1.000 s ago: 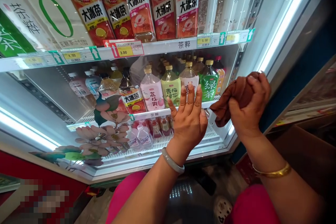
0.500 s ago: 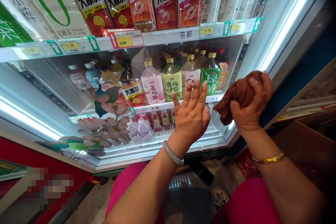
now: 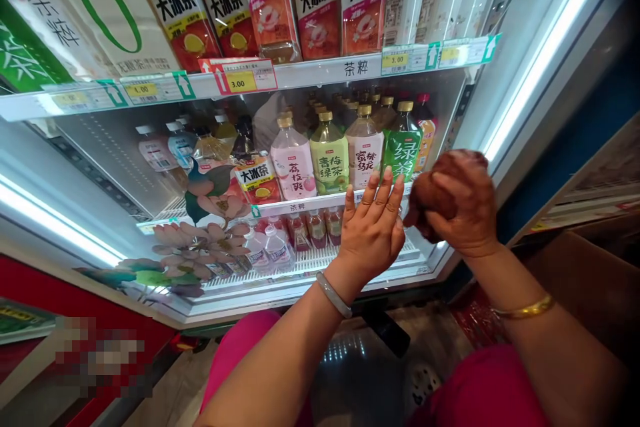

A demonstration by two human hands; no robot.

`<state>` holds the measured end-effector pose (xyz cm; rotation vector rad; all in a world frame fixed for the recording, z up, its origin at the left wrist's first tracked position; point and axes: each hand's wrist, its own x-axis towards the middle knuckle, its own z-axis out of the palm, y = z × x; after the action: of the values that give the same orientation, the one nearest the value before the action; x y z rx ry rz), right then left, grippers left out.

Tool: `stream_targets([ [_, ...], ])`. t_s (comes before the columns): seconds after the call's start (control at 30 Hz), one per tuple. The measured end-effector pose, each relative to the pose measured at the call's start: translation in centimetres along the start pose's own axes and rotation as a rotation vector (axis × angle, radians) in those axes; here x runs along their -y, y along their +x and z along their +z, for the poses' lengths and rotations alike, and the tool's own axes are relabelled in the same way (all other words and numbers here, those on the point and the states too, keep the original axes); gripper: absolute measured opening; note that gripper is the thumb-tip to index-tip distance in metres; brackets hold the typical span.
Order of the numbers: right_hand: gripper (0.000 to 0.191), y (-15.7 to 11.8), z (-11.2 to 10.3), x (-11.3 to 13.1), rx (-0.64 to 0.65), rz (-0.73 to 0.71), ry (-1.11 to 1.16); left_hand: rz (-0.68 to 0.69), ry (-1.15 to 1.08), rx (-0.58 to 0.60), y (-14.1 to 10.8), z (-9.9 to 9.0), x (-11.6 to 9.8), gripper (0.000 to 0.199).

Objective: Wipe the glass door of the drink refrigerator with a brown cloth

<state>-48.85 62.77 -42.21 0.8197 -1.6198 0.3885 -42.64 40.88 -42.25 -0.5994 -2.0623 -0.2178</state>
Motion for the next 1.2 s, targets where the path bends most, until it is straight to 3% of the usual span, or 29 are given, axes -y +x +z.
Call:
stream_targets([
  [0.07,0.076,-0.2,-0.6,-1.1,-0.132,0.178,-0.028,-0.014,-0.006,0.014,0.0,-0.1,-0.2,0.07],
  [0.17,0.078,0.4,-0.5,-0.2,-0.234,0.428,-0.041,-0.037,-0.016,0.029,0.2,-0.1,-0.5,0.071],
  [0.23,0.081,0.9,0.2,1.5,-0.215,0.417,-0.028,-0.041,-0.024,0.035,0.2,-0.2,-0.7,0.071],
  [0.37,0.073,1.2,1.6,4.7,0.008,0.185,0.067,-0.029,-0.043,0.015,0.0,-0.2,-0.4,0.071],
  [0.43,0.067,0.8,1.8,5.1,0.07,0.106,0.116,-0.024,-0.051,0.011,-0.1,-0.3,-0.2,0.07],
  [0.53,0.071,-0.1,1.1,3.7,0.098,0.055,0.128,-0.018,-0.059,0.033,-0.1,-0.6,-0.1,0.067],
  [0.6,0.077,-0.6,0.4,2.0,0.057,0.082,0.088,-0.025,-0.06,0.051,-0.1,-0.7,-0.2,0.067],
  [0.7,0.081,-0.9,-0.4,0.2,-0.107,0.246,0.011,-0.033,-0.06,0.072,0.0,-0.9,-0.4,0.068],
  [0.83,0.082,0.6,0.2,1.3,-0.234,0.401,0.006,-0.023,-0.054,0.069,-0.2,-0.8,-0.3,0.069],
  [0.93,0.081,2.0,2.0,4.9,-0.145,0.308,0.046,-0.047,-0.025,0.005,-0.7,-0.8,0.4,0.071],
  [1.03,0.067,2.3,3.6,8.0,-0.033,0.162,0.094,-0.049,-0.001,-0.061,-1.4,-1.1,1.8,0.076],
  [1.1,0.058,1.9,3.8,8.3,0.01,0.058,0.101,-0.01,0.008,-0.046,-2.0,-1.6,2.7,0.078],
  [1.2,0.057,1.3,2.6,5.7,0.112,-0.092,0.077,0.01,0.027,0.0,-2.6,-2.3,3.3,0.078],
])
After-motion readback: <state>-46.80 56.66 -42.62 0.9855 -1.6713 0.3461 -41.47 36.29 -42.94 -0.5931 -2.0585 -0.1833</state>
